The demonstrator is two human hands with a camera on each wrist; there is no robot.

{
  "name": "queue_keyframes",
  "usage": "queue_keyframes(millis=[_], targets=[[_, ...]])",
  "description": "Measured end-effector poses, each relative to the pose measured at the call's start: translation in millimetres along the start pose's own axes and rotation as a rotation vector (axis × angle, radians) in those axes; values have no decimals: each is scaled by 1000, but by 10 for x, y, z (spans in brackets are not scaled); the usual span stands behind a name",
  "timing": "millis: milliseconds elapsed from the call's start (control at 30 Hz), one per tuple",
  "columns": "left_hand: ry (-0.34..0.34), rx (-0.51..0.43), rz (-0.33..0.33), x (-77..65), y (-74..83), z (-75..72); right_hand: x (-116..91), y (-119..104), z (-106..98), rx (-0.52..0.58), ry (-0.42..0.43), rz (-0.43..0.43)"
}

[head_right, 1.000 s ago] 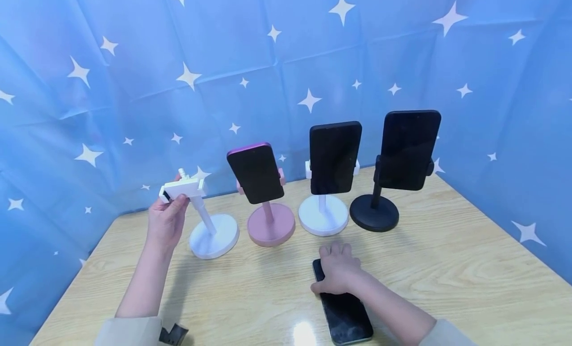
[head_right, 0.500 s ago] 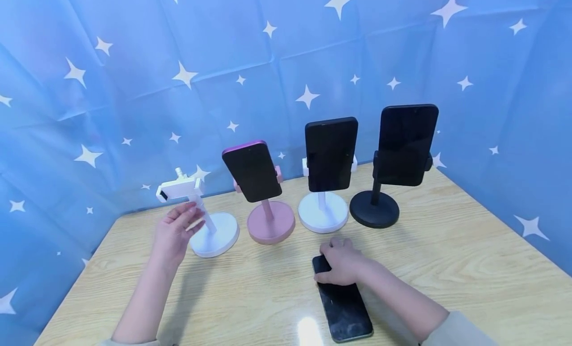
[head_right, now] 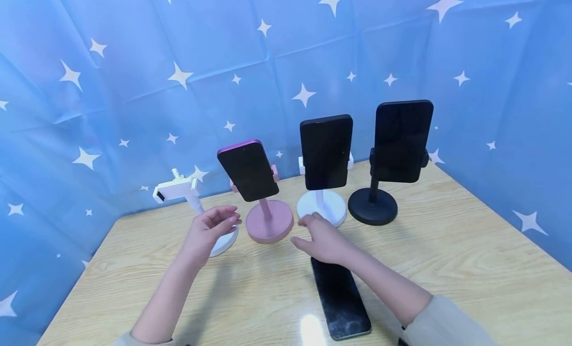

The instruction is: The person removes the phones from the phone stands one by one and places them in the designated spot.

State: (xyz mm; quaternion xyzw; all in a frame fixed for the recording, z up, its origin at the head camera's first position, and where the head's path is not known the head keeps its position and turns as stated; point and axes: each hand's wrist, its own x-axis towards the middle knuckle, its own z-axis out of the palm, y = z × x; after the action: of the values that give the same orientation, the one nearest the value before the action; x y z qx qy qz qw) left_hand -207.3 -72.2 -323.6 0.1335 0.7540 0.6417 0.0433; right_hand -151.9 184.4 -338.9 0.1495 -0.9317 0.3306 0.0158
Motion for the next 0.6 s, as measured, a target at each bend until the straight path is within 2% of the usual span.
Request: queue_keyframes(millis=[100, 200, 367, 467, 600], targets=[[-4, 4, 45, 40, 65, 85, 78, -131, -74, 33, 63, -29], [-9, -32, 80, 87, 147, 145, 156, -251, -163, 42, 109, -48], [-11, -57, 135, 165, 274, 172, 288, -408, -295, 86, 169, -133], [-11, -70, 142, 201, 322, 172, 352, -469, -342, 93, 197, -196], [-9, -93, 144, 231, 349, 183, 417, -530, -374, 115, 206, -196]])
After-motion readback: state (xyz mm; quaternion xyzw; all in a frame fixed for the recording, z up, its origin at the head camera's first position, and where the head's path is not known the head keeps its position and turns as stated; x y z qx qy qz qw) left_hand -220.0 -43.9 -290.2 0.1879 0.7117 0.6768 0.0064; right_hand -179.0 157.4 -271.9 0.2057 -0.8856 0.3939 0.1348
